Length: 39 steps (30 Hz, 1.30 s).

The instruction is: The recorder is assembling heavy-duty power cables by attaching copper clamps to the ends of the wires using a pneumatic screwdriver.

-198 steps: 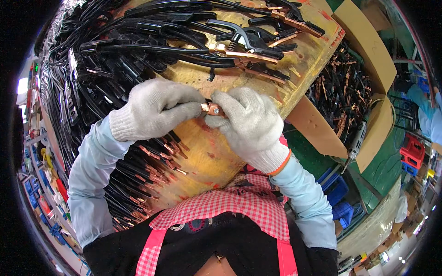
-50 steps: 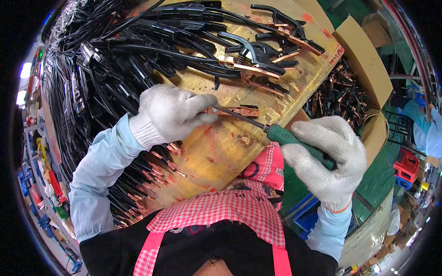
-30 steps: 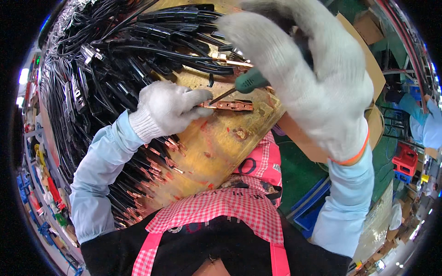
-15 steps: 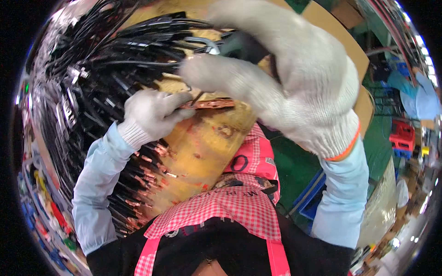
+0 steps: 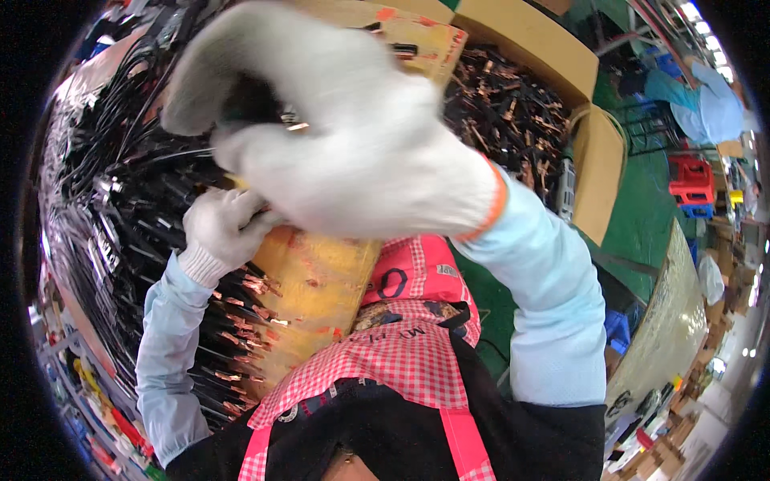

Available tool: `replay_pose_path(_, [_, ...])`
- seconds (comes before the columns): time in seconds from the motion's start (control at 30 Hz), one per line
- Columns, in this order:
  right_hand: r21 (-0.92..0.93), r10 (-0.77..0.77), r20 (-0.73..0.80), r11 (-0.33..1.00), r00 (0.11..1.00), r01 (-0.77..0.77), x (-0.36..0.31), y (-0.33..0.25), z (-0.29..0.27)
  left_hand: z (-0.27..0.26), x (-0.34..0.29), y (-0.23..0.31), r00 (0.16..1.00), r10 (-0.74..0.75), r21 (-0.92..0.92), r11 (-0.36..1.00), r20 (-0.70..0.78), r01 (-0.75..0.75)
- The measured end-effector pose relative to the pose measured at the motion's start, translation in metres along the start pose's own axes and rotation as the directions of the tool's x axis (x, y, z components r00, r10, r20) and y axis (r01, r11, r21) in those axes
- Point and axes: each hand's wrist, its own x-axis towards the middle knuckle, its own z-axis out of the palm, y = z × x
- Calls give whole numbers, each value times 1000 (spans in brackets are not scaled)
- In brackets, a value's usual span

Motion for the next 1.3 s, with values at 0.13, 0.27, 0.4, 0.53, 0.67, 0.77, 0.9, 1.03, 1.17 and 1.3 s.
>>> replay_pose_path(0.13, [268, 74, -158, 963, 985, -29, -28, 3, -18, -11, -1, 6, 988, -103, -116, 986, 111, 116])
replay_pose_path(0.27, [-66, 115, -559, 981, 821, -183, -92, 7, -102, -14, -2, -3, 999, 12, -153, 988, 30, -7])
replay_pose_path(0.4, [-856, -179, -202, 509, 963, -85, -92, 48, -59, -15, -7, -17, 993, 103, -216, 972, 53, -90])
replay_pose_path(0.53, [-877, -14, 4, 480, 1000, 10, -83, 85, 47, -20, -4, -19, 976, 30, -379, 924, 216, 55])
replay_pose_path(0.67, [-794, 109, 76, 607, 991, -6, -76, 119, 69, -29, 8, -18, 892, -108, -485, 807, 440, 337])
replay_pose_path(0.77, [-763, 113, 117, 646, 987, 16, -72, 121, 66, -40, 20, -15, 808, -156, -491, 723, 568, 486])
replay_pose_path(0.9, [-733, 66, 156, 677, 986, 71, -68, 117, 63, -44, 20, -16, 789, -125, -420, 791, 602, 446])
replay_pose_path(1.03, [-763, 88, 205, 637, 975, 103, -71, 113, 61, -33, 4, -19, 961, 30, -248, 968, 276, 41])
replay_pose_path(1.17, [-759, 92, 214, 642, 972, 106, -70, 116, 61, -16, -14, -9, 998, 60, 45, 997, 10, -61])
replay_pose_path(1.3, [-753, 168, 249, 653, 954, 82, -70, 116, 61, -16, -12, -6, 987, 1, 21, 1000, 158, -4])
